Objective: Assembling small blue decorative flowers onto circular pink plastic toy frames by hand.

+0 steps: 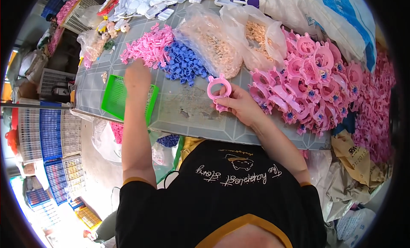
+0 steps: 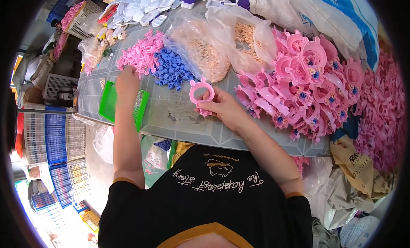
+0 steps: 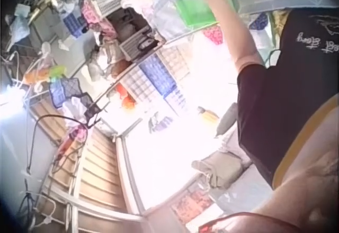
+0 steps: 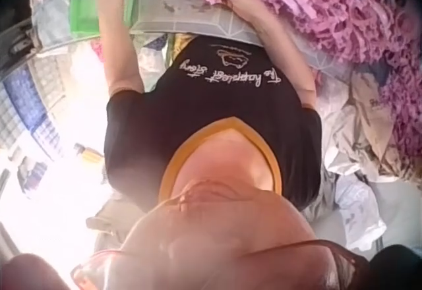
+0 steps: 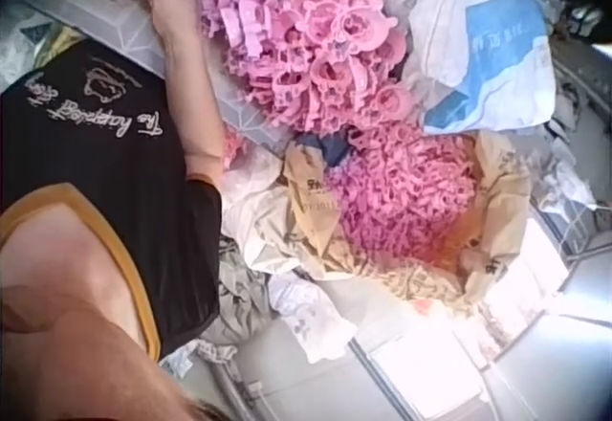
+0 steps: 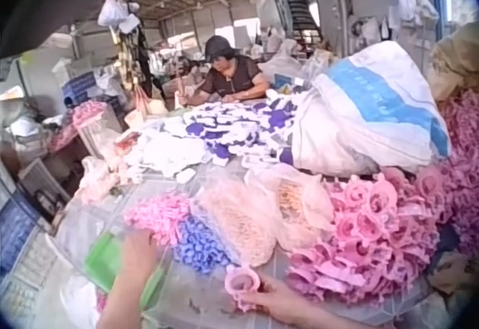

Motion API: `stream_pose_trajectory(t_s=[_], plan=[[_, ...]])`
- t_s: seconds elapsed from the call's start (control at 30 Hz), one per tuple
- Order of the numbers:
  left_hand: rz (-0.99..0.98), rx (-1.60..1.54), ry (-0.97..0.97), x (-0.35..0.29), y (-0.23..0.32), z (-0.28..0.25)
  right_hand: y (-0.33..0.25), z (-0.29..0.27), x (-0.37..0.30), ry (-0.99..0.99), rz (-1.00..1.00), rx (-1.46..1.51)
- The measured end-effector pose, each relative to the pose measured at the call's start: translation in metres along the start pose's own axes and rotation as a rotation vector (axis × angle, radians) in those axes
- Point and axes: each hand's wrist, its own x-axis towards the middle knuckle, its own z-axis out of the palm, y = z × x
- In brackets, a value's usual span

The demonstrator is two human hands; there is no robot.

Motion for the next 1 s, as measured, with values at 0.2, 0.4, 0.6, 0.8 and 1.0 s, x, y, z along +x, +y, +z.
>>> stream_pose_trajectory(t_s=[0.2,0.4,0.6,0.8,1.0], plan=[[-0.116,0.151,-0.142,0.018,-0.035,0.028,-0.001,0.006,0.000,-0.018,-0.106,0.098],[-0.004,-0.202,-0.124,0.003,-0.020,0.011,-0.006,-0.001,-0.003,-0.109,-0.173,0.217],[-0.027,-0.656,-0.170,-0.047,0.060,-0.023,0.002,-0.001,-0.011,0.008,-0.407,-0.193],[0.046,-1.117,-0.380,-0.100,0.118,-0.058,-0.021,0.009,-0.038,0.039,-1.182,-1.276],[0.130,-1.232,-0.454,-0.107,0.136,-0.075,-0.033,0.019,-0.045,-0.103,-1.460,-1.286]])
